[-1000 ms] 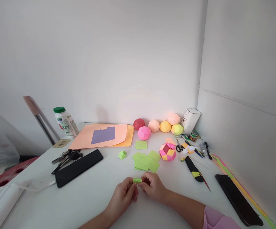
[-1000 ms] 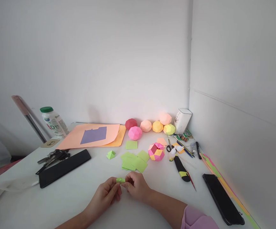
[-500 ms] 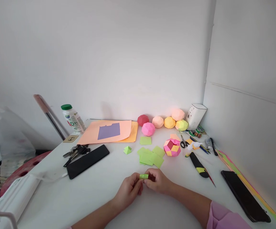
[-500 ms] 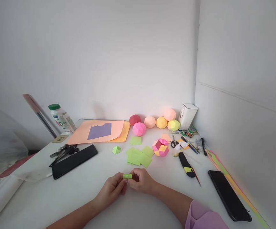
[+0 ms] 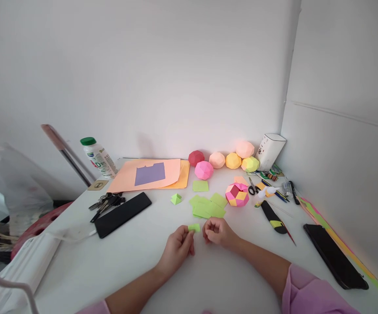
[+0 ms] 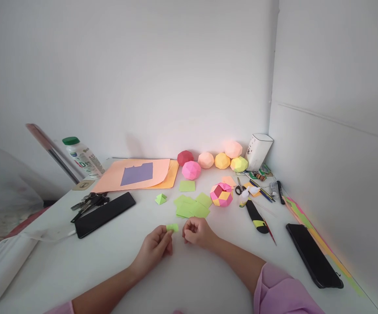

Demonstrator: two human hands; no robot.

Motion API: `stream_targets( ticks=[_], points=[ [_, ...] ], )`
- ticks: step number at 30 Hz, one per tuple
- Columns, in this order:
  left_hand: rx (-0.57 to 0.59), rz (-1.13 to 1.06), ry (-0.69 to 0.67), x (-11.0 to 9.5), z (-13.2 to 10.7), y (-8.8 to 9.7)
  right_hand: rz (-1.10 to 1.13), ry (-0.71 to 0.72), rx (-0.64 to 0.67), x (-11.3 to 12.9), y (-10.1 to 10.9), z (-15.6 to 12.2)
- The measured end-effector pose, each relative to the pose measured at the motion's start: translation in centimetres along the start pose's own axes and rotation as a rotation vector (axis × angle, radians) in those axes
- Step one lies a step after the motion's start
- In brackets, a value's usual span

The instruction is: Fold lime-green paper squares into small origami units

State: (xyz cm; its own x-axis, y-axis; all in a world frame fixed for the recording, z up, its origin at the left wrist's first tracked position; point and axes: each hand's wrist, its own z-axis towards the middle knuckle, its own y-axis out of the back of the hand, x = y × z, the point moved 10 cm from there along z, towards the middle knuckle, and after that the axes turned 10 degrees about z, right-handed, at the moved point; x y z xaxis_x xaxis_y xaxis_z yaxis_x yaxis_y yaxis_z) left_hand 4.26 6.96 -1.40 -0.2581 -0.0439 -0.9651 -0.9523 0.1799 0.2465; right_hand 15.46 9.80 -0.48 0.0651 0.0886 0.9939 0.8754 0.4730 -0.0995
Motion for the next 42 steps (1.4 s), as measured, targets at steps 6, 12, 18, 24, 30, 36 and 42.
stream_targets(
  ticks=[6,12,18,24,30,36,42],
  points=[
    [0.069,-0.122,0.042,0.6,0.4,-0.4,0.038,-0.002,0.038,0.2,-0.7,-0.2],
    [0.089,-0.066,0.044,0.9,0.4,-0.6,-0.037,-0.038,0.037,-0.9,-0.5,-0.3],
    [0.085,-0.147,0.035,0.4,0.7,-0.2,0.045,-0.005,-0.025,-0.2,0.0,-0.2],
    [0.108,-0.202,0.039,0.0,0.7,-0.2,0.016,0.105,0.001,0.8,-0.4,-0.3],
    [0.094,-0.227,0.066,0.2,0.9,0.0,-0.301,0.386,0.057,2.8,-1.8,-1.2],
    [0.110,-0.187,0.092,0.4,0.6,-0.2,-0.290,0.348,0.026,2.7,-1.4,-0.8],
    [0.146,-0.146,0.050,-0.4,0.3,-0.4,-0.096,0.183,-0.013,1.5,-0.8,-0.7]
  ],
)
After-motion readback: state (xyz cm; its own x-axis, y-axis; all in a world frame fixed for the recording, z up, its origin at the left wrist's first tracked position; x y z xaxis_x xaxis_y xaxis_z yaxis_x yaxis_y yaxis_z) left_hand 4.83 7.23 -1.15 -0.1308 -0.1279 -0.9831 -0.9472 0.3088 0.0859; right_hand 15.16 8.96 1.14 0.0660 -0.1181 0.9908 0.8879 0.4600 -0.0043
